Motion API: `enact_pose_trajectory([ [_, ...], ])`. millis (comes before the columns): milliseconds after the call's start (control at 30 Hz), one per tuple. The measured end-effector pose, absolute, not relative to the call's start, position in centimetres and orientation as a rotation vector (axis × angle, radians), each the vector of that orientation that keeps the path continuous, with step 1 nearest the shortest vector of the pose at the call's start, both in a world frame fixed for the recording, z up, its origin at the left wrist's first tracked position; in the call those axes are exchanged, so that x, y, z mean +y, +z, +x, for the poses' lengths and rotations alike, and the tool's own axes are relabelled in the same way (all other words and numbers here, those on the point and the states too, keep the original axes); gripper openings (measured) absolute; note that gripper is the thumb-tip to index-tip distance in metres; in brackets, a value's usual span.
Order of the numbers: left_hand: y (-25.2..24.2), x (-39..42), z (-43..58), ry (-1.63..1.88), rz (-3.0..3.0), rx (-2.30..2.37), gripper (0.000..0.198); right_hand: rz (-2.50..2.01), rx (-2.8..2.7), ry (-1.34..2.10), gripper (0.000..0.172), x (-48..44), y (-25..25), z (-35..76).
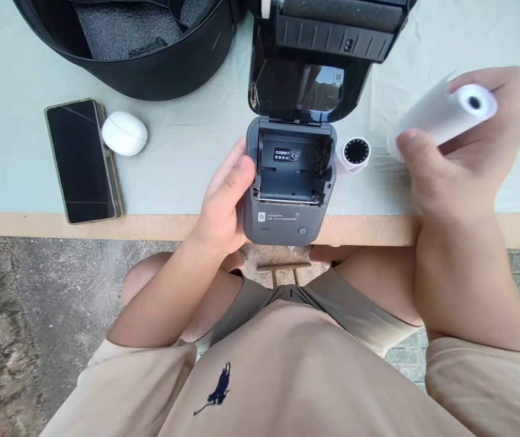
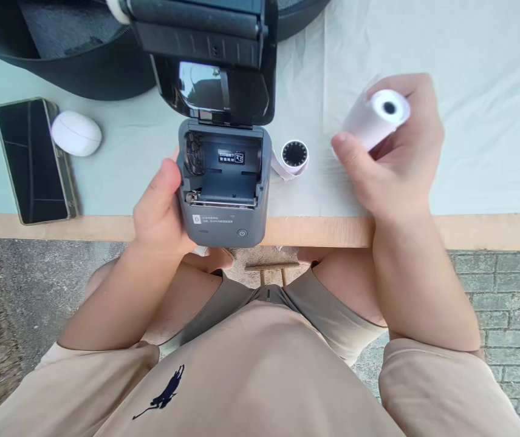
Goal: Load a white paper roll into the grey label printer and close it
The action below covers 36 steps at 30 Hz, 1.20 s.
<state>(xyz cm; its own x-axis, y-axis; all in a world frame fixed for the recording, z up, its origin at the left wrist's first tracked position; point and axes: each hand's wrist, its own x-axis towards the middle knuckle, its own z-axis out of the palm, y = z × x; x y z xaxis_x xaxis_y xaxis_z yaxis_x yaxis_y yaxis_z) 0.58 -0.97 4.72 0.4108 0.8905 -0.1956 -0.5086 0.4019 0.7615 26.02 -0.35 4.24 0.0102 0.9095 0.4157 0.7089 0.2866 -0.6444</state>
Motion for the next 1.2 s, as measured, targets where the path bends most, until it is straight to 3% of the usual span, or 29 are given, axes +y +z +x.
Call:
enact_pose_trajectory([
  [167, 4.7, -1.1, 0.6, 0.973, 0.680, 0.677, 0.037, -1.623, -1.715, 0.284, 0.040, -1.2, 5.0, 25.2],
  [400, 4.7, -1.1, 0.6, 0.980, 0.702, 0.711, 0.035, -1.690, -1.785, 0.307, 0.069, -1.1, 4.2, 25.0],
  [600, 4.4, -1.1, 0.7, 1.023, 0.708, 0.616, 0.032, -1.689, -1.789, 0.352, 0.064, -1.2, 5.1, 24.8],
  [767, 4.3, -1.1, 0.6, 1.026, 0.711, 0.585, 0.031, -1.453, -1.775, 0.030, 0.050, -3.4, 6.6, 23.7],
  [933, 4.4, -1.2, 0.5, 1.037, 0.668, 0.606, 0.029, -1.602, -1.991, 0.180, 0.052, -4.8, 6.3, 21.2],
  [1100, 4.3, -1.2, 0.6, 1.065, 0.640, 0.567, 0.024, -1.689, -2.083, 0.130, 0.032, -3.9, 5.3, 20.3],
  [1200, 4.3, -1.2, 0.7, 1.077, 0.627, 0.567, 0.025, -1.621, -1.957, 0.228, 0.032, -4.0, 5.4, 20.2],
])
